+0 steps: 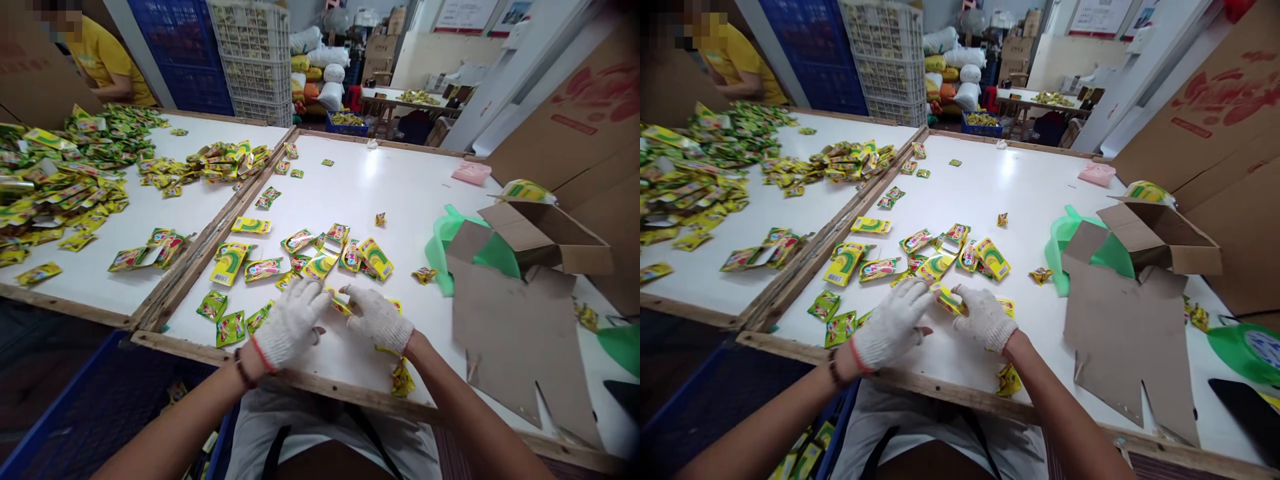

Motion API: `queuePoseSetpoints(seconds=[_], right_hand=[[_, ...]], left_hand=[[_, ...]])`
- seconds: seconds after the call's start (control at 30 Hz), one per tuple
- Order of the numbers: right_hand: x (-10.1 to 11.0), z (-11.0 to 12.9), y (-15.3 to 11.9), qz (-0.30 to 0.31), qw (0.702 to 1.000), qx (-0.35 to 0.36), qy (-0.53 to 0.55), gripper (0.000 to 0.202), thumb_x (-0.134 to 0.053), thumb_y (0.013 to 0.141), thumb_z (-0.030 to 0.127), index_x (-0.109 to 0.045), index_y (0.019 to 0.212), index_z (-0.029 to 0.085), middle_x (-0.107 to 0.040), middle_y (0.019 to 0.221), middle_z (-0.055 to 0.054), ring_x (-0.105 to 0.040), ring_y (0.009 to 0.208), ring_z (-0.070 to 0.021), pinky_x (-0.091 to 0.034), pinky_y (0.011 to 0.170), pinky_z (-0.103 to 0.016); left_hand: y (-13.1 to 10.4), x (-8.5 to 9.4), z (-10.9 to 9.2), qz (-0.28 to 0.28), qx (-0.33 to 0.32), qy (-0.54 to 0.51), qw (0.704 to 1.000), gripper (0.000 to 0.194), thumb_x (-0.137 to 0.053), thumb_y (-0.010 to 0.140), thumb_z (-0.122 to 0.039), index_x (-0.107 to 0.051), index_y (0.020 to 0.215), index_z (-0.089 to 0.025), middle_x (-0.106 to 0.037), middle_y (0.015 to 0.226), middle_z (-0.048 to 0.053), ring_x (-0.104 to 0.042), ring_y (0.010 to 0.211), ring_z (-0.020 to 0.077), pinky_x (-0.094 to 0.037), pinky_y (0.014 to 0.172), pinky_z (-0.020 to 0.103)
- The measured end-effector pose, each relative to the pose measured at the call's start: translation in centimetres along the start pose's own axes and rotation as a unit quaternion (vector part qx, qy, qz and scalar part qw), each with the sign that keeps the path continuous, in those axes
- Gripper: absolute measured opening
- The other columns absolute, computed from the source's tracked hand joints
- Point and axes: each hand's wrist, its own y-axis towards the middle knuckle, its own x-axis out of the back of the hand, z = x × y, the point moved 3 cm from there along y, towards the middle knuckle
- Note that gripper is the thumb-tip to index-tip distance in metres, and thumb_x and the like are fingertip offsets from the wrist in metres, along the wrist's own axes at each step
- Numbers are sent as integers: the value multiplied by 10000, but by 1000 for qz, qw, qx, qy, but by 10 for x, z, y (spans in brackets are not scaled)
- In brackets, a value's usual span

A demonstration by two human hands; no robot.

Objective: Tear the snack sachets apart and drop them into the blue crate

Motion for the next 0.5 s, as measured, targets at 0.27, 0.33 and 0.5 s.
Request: queuePoseSetpoints(seconds=[0.27,0.33,0.5], right_hand=[[-14,-9,-35,-129,862,-98,480,420,-652,684,340,-415,1008,216,-606,900,-30,-608,831,-170,-491,711,-297],[-27,-9,-40,-152,828,-118,527,442,-687,656,319,-399,979,228,-611,937,-45,-618,883,-191,-505,744,-323],[-48,5,-47,-178,817,-136,532,307,-592,762,344,-386,959,232,-658,859,-53,-654,828,-213,-536,713,-360]], left_hand=[[-4,-41,11,-50,186,-292,937,80,-525,781,-248,-500,810,-178,-548,745,3,-509,690,143,-414,639,264],[-13,-49,12,-52,258,-418,869,123,-523,787,-287,-486,810,-172,-547,722,-11,-522,648,125,-424,596,241],[-23,-66,-1,-32,295,-605,739,249,-602,744,-262,-415,892,-190,-591,746,-15,-593,663,135,-496,643,274]])
